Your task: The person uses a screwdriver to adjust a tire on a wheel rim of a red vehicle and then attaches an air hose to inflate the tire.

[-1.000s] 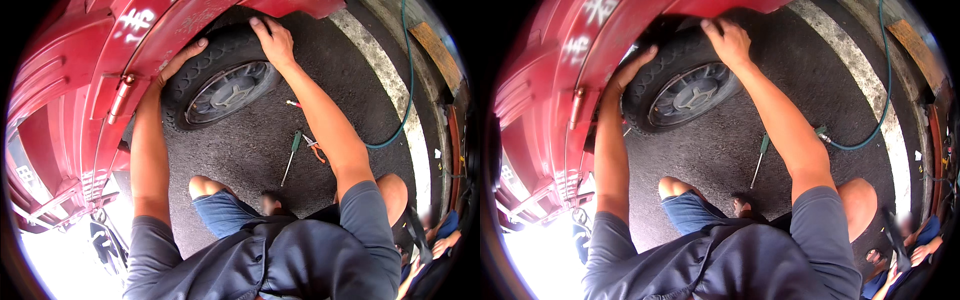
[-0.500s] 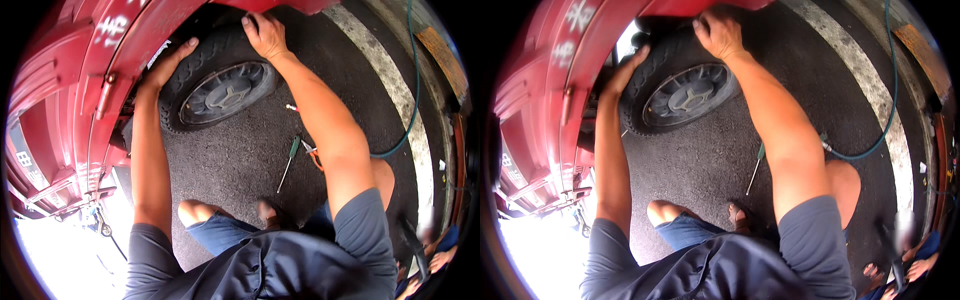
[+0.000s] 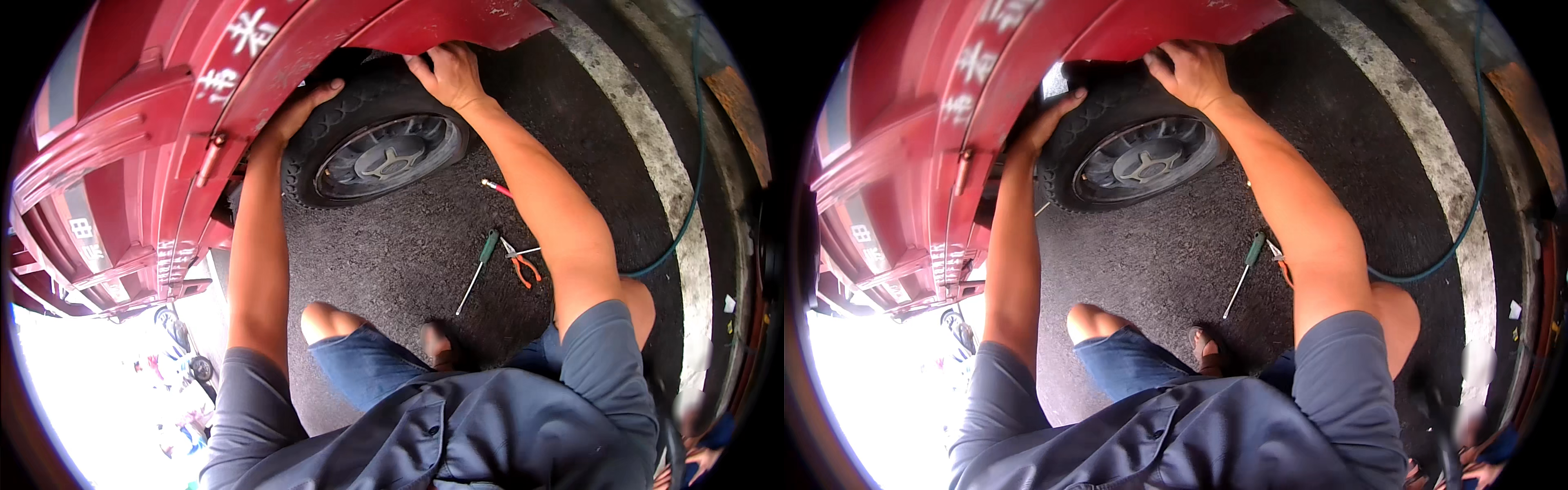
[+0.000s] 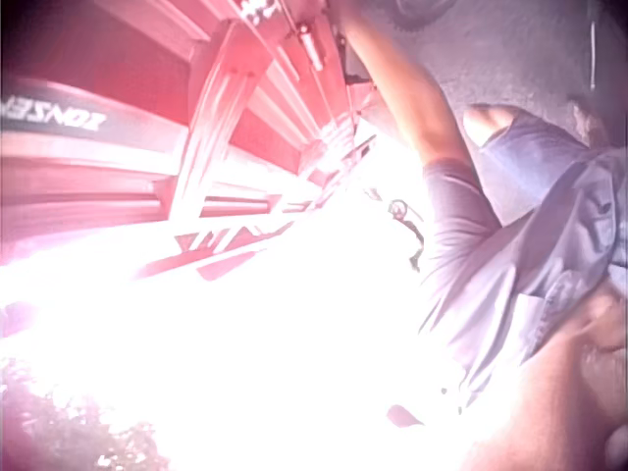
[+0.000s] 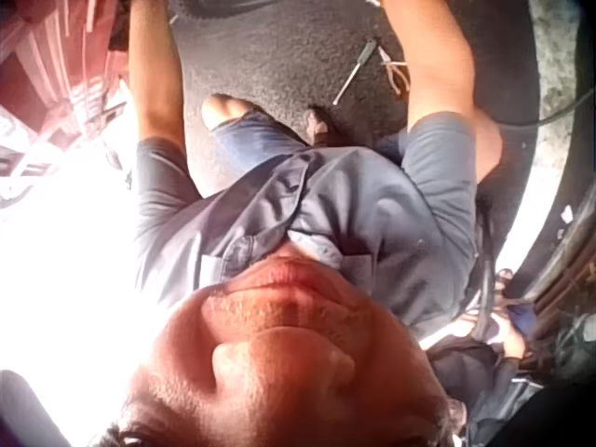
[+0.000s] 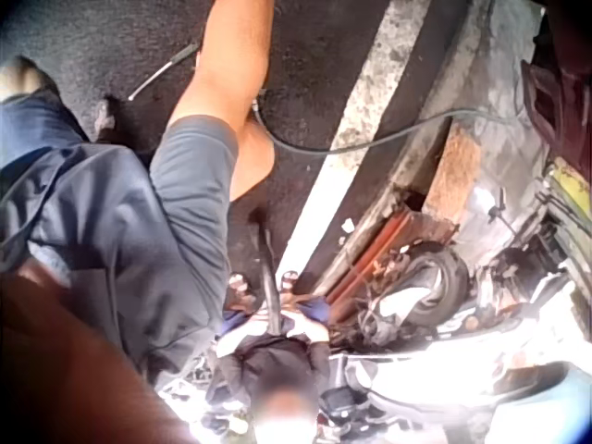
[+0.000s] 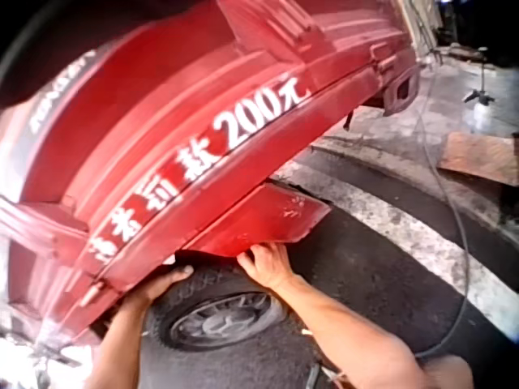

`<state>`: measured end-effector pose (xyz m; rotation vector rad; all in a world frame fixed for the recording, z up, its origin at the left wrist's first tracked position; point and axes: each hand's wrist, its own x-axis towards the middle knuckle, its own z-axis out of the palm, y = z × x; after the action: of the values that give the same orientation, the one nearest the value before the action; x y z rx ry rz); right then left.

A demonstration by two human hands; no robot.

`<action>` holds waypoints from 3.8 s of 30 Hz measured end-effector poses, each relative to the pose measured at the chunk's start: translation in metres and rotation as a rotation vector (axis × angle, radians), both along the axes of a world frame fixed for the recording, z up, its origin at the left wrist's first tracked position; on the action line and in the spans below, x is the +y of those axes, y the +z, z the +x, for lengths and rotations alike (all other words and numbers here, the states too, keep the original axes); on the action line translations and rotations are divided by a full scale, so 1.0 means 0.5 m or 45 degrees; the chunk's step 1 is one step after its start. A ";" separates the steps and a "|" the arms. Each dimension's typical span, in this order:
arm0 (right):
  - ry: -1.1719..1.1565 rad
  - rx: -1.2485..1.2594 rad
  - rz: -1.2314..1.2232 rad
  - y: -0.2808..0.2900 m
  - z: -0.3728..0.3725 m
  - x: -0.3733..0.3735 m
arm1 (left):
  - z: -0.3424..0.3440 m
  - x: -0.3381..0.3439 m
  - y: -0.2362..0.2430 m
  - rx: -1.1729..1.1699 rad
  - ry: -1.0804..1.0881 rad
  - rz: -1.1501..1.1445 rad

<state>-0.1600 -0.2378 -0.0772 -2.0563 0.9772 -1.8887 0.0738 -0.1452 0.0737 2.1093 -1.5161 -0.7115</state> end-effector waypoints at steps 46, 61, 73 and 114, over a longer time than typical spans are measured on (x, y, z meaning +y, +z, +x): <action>0.215 0.135 0.692 -0.043 -0.039 0.130 | -0.145 0.014 0.004 -1.102 -0.576 -0.032; 0.654 -0.782 0.981 -0.060 -0.036 0.099 | -0.153 -0.001 0.044 -0.932 -0.708 -0.158; -0.365 -0.472 0.857 -0.026 0.041 0.060 | -0.146 -0.096 0.044 -0.477 -0.476 0.593; -0.013 -0.318 0.589 -0.048 0.030 0.017 | -0.149 -0.089 0.030 -0.369 -0.758 0.327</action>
<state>-0.1451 -0.2295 -0.1013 -1.5186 1.2178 -1.6712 -0.0004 -0.1897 0.0887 2.0012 -2.3749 -0.8605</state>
